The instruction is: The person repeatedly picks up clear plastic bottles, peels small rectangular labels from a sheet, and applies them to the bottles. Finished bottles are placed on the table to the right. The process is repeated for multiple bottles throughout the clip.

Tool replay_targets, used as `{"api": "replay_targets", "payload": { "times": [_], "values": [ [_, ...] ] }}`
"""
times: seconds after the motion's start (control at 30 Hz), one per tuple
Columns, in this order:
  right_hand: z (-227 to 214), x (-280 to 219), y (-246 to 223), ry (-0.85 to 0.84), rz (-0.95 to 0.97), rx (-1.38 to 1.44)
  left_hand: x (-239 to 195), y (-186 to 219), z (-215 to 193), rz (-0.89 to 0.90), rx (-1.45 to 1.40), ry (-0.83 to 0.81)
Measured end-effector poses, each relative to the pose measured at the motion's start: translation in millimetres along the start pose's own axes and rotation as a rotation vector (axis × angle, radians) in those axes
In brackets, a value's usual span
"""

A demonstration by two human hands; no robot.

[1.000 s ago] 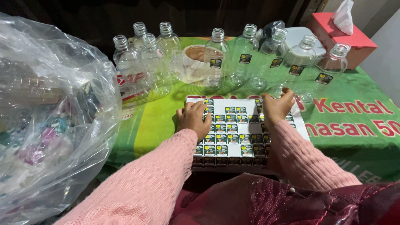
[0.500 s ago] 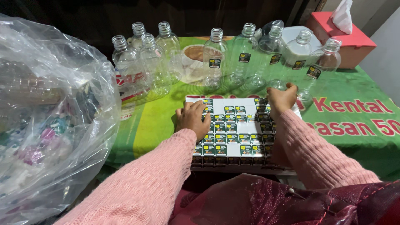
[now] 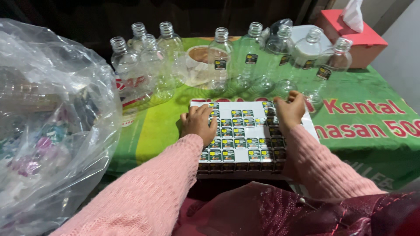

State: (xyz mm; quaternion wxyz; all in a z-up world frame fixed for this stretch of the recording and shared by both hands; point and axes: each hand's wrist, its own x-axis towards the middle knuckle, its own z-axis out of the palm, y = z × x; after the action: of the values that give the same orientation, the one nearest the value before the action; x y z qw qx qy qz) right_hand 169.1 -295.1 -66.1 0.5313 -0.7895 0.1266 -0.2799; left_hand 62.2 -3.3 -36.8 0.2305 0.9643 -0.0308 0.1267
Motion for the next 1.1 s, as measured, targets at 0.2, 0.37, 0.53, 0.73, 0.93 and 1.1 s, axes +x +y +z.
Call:
{"api": "replay_targets", "payload": {
  "times": [0.2,0.37,0.53,0.73,0.93,1.1],
  "values": [
    [-32,-26,1,-0.247,0.012,0.049,11,36,13,-0.105,0.152,-0.131],
    [-42,-19,2,-0.149,0.031,0.201,14,101,28,0.133,0.138,-0.448],
    [-57,-1,6,0.133,-0.003,-0.002,12,125,36,0.179,0.131,-0.601],
    [-63,42,2,0.205,0.047,-0.076,16,118,43,0.186,0.183,-0.662],
    [-57,56,-1,0.180,0.212,0.196,14,118,44,0.183,0.193,-0.659],
    [-58,52,-5,0.186,0.205,0.072,10,121,36,0.182,0.198,-0.645]
  ]
}}
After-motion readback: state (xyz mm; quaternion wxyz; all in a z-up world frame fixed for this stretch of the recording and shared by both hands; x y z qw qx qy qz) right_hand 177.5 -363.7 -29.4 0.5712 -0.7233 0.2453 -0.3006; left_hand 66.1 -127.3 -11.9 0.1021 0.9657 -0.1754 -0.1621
